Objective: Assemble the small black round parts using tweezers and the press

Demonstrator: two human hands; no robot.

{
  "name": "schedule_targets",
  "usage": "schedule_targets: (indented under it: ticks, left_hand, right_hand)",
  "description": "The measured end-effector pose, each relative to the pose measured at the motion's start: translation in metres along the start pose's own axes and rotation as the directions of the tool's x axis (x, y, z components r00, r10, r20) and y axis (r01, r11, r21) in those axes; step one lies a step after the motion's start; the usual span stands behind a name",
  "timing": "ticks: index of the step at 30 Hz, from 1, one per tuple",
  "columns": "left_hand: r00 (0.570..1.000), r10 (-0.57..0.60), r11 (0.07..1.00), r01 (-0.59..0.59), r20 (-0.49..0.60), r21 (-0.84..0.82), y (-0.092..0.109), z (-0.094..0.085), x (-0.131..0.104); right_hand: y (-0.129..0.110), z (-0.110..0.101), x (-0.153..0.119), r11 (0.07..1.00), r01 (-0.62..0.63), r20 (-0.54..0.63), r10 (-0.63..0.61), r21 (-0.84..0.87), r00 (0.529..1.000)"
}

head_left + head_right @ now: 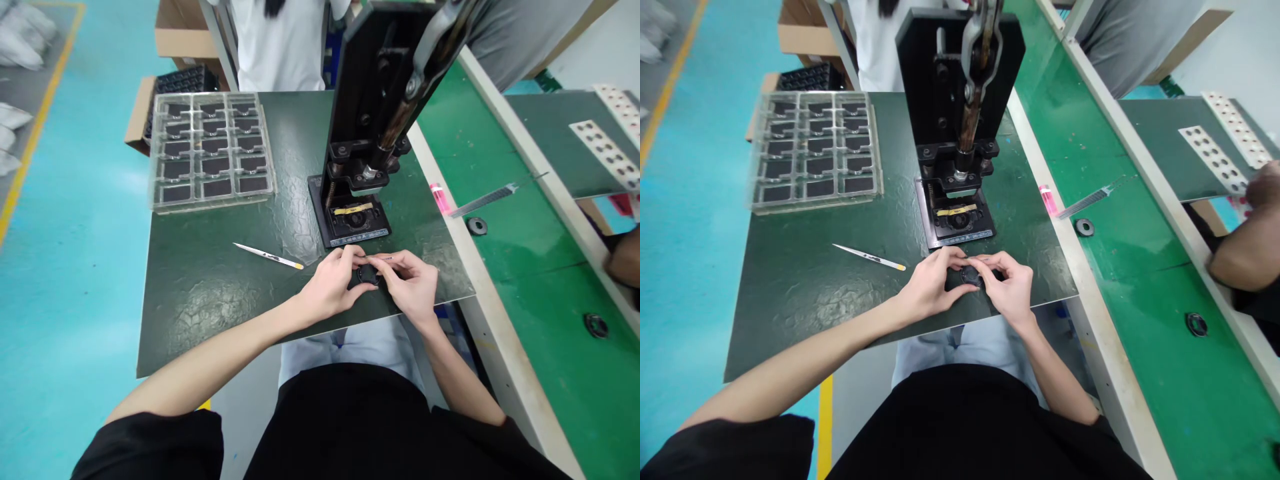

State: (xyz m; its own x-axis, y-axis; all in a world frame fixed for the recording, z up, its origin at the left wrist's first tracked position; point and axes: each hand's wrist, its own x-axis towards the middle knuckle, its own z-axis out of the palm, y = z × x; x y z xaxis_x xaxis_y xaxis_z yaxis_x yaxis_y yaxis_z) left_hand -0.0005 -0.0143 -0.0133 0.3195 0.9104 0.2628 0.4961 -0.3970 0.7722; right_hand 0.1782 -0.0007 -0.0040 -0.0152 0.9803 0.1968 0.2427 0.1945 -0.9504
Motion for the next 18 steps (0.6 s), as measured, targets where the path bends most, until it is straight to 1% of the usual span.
schedule_targets:
  ticks: [3,6,9,11,15,17,18]
  left_hand:
    - [0.999,0.022,1.000,-0.022,-0.024,0.009,-0.001,0.001,0.000]
    - [0.998,0.041,0.999,-0.040,-0.041,0.035,-0.001,0.000,0.001]
    - [0.999,0.028,0.997,-0.024,-0.045,0.078,-0.001,-0.001,0.002]
    - [0.999,0.016,0.995,-0.010,-0.051,0.098,-0.002,-0.002,0.004]
    - [0.998,0.005,0.992,0.002,-0.056,0.126,-0.005,-0.005,0.009]
    - [0.999,-0.010,0.990,0.016,-0.047,0.143,-0.006,-0.007,0.011]
    - [0.999,-0.018,0.988,0.025,-0.049,0.154,-0.006,-0.008,0.012]
  right_hand:
    - [0.001,0.000,-0.001,0.999,0.030,0.023,-0.029,-0.022,0.999]
    - [-0.001,0.001,0.000,0.991,0.096,0.044,-0.092,-0.097,0.995]
    - [-0.003,0.004,0.002,0.973,0.169,0.071,-0.160,-0.155,0.985]
    - [-0.004,0.006,0.004,0.965,0.191,0.092,-0.177,-0.181,0.980]
    - [0.000,0.010,0.012,0.972,0.138,0.096,-0.122,-0.189,0.988]
    - [0.001,0.012,0.017,0.987,0.095,0.113,-0.080,-0.127,0.990]
    - [0.001,0.013,0.019,0.996,0.056,0.102,-0.049,-0.064,0.994]
